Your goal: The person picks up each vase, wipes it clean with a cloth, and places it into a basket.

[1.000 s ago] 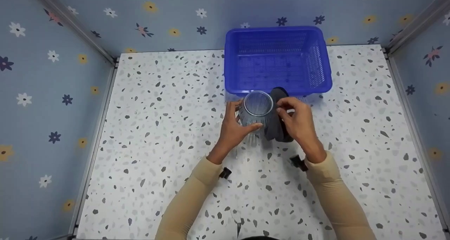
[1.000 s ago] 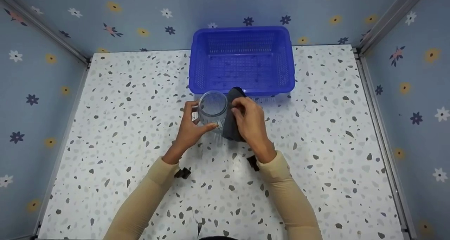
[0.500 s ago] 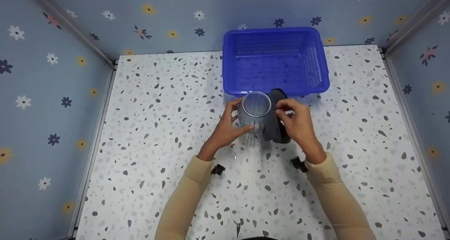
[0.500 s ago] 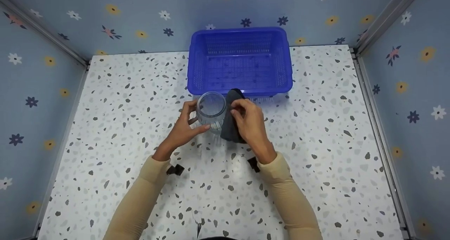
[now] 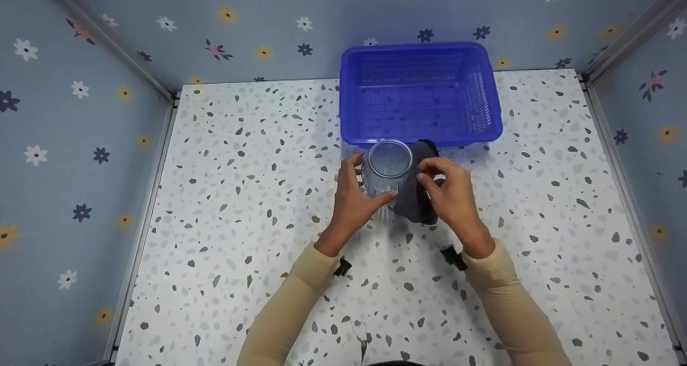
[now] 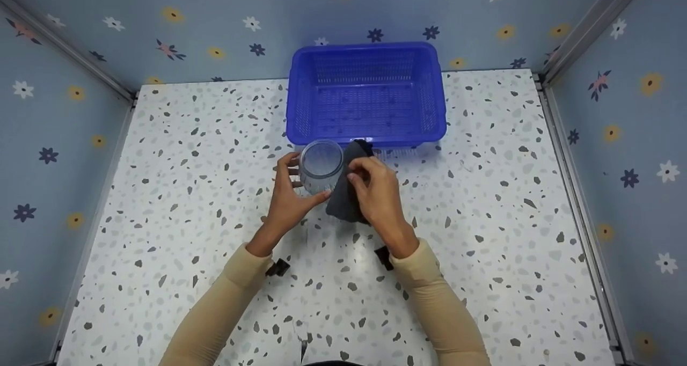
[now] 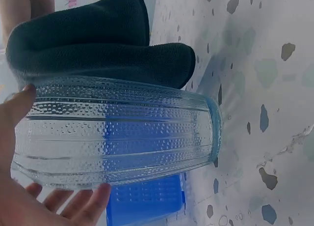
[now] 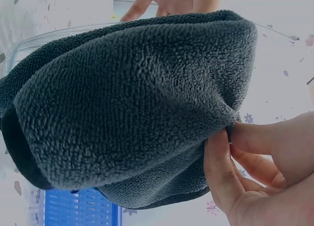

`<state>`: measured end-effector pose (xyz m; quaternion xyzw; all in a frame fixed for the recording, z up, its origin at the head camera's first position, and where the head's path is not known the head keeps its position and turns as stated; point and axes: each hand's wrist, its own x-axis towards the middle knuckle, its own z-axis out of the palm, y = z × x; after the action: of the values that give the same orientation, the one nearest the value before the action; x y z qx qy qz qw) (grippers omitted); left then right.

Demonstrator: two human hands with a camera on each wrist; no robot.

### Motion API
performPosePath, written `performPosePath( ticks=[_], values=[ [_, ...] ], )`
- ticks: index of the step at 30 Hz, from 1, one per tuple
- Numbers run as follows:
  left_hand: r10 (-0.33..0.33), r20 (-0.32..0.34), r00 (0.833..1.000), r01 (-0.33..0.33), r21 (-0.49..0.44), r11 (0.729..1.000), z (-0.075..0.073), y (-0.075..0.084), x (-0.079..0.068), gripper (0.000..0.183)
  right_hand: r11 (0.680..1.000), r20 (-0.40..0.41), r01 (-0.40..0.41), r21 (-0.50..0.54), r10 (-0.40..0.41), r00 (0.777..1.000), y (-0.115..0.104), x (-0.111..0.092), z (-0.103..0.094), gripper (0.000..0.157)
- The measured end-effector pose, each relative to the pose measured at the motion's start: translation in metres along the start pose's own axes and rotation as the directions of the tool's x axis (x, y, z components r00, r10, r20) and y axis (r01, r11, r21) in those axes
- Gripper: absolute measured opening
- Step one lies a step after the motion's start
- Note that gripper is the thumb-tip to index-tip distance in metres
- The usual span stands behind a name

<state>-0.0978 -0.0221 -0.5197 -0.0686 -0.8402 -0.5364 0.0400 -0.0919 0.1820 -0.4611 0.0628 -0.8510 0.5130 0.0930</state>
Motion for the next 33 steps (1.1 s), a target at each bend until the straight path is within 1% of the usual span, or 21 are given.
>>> performPosePath(
  ticks=[2,4,7,9,12,14,16,19,22,25,29,33],
  values=[
    [0.018,-0.007,1.000,-0.017,0.046,0.999,0.000,0.001,0.000,0.101,1.000,-0.002,0.000,0.000,0.000,1.000,0.000,0.000,0.000,0.009],
    [0.032,0.010,0.999,-0.033,0.083,0.996,-0.002,0.002,0.002,0.103,1.000,-0.002,-0.001,0.007,0.001,1.000,0.000,0.000,0.000,0.009],
    [0.057,0.083,0.995,-0.063,0.074,0.995,-0.008,0.001,0.007,0.103,1.000,0.001,-0.004,0.019,0.004,1.000,0.001,0.000,0.000,0.009],
    [0.082,0.142,0.986,-0.085,0.017,0.996,-0.014,-0.001,0.013,0.101,1.000,0.005,-0.003,0.030,0.003,1.000,0.001,0.000,0.000,0.010],
    [0.118,0.229,0.966,-0.090,-0.128,0.988,-0.024,-0.004,0.022,0.095,0.999,0.007,-0.001,0.041,0.001,1.000,0.001,0.000,-0.001,0.010],
    [0.129,0.263,0.956,-0.080,-0.192,0.978,-0.028,-0.005,0.027,0.094,0.999,0.007,-0.002,0.042,0.002,1.000,0.002,0.000,0.000,0.010],
    [0.129,0.277,0.952,-0.070,-0.213,0.974,-0.029,-0.007,0.029,0.095,0.999,0.004,-0.002,0.036,0.002,1.000,0.002,0.000,0.000,0.010],
    [0.121,0.253,0.960,-0.076,-0.180,0.981,-0.028,-0.006,0.030,0.094,1.000,-0.006,0.002,0.021,-0.002,1.000,0.002,0.000,0.001,0.009],
    [0.108,0.199,0.974,-0.080,-0.146,0.986,-0.024,-0.003,0.026,0.091,1.000,-0.026,0.011,0.010,-0.011,1.000,0.001,0.000,0.002,0.009],
    [0.108,0.141,0.984,-0.092,-0.116,0.989,-0.019,0.001,0.021,0.090,1.000,-0.046,0.013,-0.008,-0.013,0.999,0.000,0.000,0.002,0.011],
    [0.108,0.074,0.991,-0.102,-0.078,0.992,-0.012,0.005,0.016,0.090,0.999,-0.050,0.007,-0.034,-0.009,0.999,-0.001,0.002,0.002,0.014],
    [0.083,0.046,0.995,-0.079,-0.079,0.994,-0.009,0.006,0.014,0.091,0.998,-0.040,0.000,-0.056,-0.002,0.999,-0.002,0.005,0.002,0.012]
  ],
)
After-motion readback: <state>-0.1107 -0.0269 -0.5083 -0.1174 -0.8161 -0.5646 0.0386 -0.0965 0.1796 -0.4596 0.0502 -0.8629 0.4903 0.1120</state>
